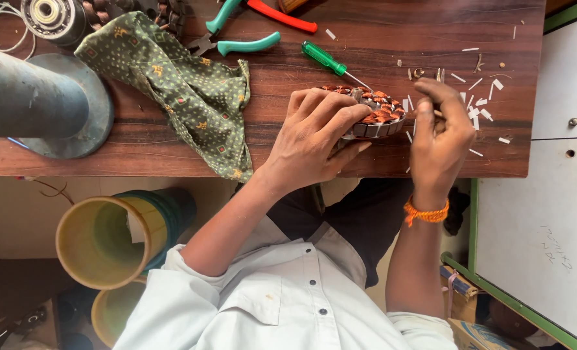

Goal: The person inserts small white rectangular pieces into slots on a motor rotor, using scissors to trim the pieces and a screwdriver to press them into place. The person repeats this process for multiple slots on the rotor.

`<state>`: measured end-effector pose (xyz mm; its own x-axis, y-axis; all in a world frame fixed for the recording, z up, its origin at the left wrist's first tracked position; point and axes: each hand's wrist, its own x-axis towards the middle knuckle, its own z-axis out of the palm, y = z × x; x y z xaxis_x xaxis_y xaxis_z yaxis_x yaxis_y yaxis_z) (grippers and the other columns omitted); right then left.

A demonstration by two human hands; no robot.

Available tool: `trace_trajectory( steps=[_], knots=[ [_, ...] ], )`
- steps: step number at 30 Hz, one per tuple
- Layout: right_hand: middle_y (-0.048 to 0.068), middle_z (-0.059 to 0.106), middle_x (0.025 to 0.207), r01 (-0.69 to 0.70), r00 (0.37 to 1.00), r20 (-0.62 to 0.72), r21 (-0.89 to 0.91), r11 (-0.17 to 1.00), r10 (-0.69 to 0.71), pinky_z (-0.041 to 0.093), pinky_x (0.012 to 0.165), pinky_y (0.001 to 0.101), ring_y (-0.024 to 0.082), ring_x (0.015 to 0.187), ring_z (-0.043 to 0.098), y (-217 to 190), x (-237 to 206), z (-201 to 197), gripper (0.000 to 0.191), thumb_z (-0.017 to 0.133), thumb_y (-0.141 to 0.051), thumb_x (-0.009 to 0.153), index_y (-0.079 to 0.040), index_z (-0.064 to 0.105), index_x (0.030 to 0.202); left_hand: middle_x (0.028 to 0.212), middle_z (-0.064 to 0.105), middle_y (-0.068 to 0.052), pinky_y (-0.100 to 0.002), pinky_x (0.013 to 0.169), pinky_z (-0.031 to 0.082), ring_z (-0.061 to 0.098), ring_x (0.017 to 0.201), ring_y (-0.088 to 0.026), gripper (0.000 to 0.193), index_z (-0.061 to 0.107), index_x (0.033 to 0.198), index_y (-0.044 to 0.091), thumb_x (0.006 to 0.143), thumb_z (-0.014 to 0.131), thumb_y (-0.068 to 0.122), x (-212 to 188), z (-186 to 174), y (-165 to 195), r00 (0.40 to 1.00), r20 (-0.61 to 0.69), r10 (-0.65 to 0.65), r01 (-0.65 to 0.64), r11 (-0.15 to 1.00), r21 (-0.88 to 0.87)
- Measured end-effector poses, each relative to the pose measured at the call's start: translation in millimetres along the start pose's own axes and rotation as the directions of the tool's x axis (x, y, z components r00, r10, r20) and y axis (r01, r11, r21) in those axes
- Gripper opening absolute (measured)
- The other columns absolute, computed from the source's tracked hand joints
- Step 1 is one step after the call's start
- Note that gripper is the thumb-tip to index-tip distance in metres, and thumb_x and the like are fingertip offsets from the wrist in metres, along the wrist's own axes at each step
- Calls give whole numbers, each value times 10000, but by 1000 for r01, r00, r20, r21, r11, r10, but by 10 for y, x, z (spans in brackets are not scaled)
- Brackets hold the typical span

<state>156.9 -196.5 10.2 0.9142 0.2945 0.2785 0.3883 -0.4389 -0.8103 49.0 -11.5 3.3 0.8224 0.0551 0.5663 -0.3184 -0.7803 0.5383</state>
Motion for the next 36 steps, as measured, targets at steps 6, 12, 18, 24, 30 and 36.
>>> trace_trajectory(
  steps=[6,12,18,24,30,36],
  knots=[
    [132,774,1047,63,998,34,-173,983,-58,562,759,302,172,865,716,162,177,-84,158,651,-38,1066,-15,761,1178,1288,577,-25,-426,1042,394,546,1191,-251,482,584,1381,159,960,796,258,48,-26,46,997,77,-21,22,1000,-12],
    [111,787,1058,23,994,112,-141,990,-7,595,776,295,151,863,745,211,196,-61,187,617,-36,1055,-13,751,1184,1380,561,-15,-417,1098,404,533,1295,-227,588,609,1359,323,847,789,99,-13,-45,-71,992,34,124,-122,991,-61],
    [117,777,1069,1,992,125,-44,999,5,577,746,267,148,888,736,272,122,-140,189,616,-22,1066,-13,743,1206,1353,599,3,-414,1097,436,579,1249,-215,622,625,1406,290,851,808,77,-80,-18,-112,994,29,104,-102,993,-61],
    [113,782,1098,49,994,96,-41,998,-45,553,772,257,129,896,702,364,125,-291,127,647,1,1106,11,741,1191,1290,632,7,-419,1053,455,602,1204,-233,599,613,1406,223,852,821,129,-81,-38,-48,999,35,-16,18,999,-42],
    [108,780,1087,10,1000,25,-104,994,-7,538,752,236,114,874,695,508,143,-513,153,639,22,1099,11,745,1210,1340,615,-39,-431,1085,452,596,1225,-260,636,580,1442,173,856,815,104,-4,-96,-101,992,119,44,-38,998,-53],
    [93,764,1088,-54,999,-14,-93,994,53,548,788,233,107,901,693,509,22,-804,230,585,52,1066,12,745,1226,1373,658,-73,-426,1136,467,606,1318,-282,636,528,1452,55,861,762,39,-24,-225,-229,988,153,-35,73,965,-252]
  ],
)
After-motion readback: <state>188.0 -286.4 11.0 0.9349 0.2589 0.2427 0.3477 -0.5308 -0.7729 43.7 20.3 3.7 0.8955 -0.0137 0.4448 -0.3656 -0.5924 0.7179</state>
